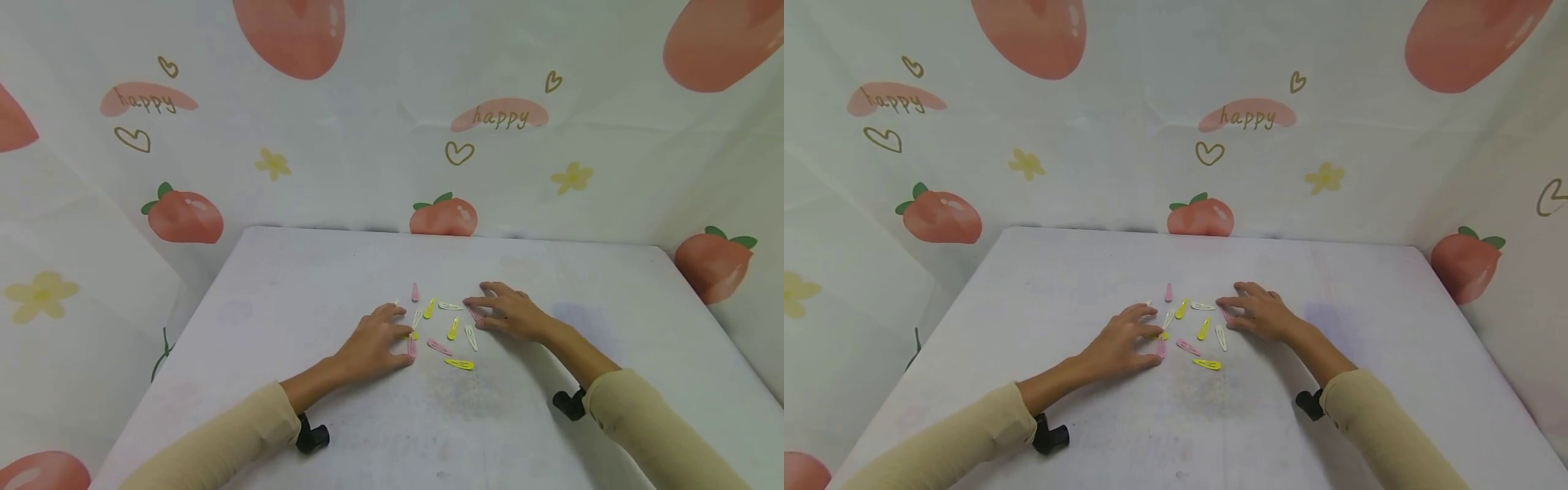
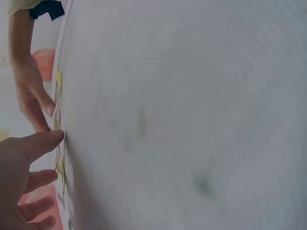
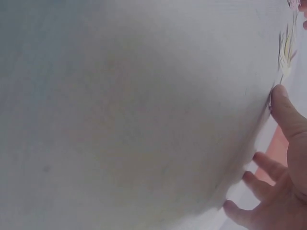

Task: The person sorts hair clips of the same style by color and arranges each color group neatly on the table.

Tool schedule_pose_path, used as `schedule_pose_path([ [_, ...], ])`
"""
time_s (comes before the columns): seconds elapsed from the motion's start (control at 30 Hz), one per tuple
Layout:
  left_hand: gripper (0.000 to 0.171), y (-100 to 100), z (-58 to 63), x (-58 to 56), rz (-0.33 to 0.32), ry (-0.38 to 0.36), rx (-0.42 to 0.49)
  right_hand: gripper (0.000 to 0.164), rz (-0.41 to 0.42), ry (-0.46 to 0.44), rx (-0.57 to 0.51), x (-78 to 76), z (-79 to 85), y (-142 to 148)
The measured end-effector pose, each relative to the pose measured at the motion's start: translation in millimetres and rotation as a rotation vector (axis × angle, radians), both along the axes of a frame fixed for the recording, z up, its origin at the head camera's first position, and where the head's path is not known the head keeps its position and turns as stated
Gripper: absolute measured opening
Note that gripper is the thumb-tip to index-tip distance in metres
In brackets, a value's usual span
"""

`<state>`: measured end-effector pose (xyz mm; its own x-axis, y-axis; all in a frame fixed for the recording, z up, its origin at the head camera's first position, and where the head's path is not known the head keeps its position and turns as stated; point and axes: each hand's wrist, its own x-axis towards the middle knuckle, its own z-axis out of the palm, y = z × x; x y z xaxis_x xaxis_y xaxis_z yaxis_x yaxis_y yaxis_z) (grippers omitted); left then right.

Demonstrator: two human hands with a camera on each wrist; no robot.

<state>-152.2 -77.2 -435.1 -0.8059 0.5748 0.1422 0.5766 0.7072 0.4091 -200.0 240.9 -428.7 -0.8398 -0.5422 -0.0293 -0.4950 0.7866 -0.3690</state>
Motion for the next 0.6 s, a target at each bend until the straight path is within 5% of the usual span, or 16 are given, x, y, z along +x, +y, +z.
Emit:
schedule_pose_path([
  [0.4,0.049,-58.3,10.1,-22.8,0.049,-0.065,0.14,0.051,-0.086,0.013,0.005,-1.8,-1.3,-2.2],
  [0.6,0.046,-91.8,9.4,-33.2,0.094,-0.087,0.133,0.05,-0.126,-0.009,0.002,-3.2,-0.4,-5.8],
])
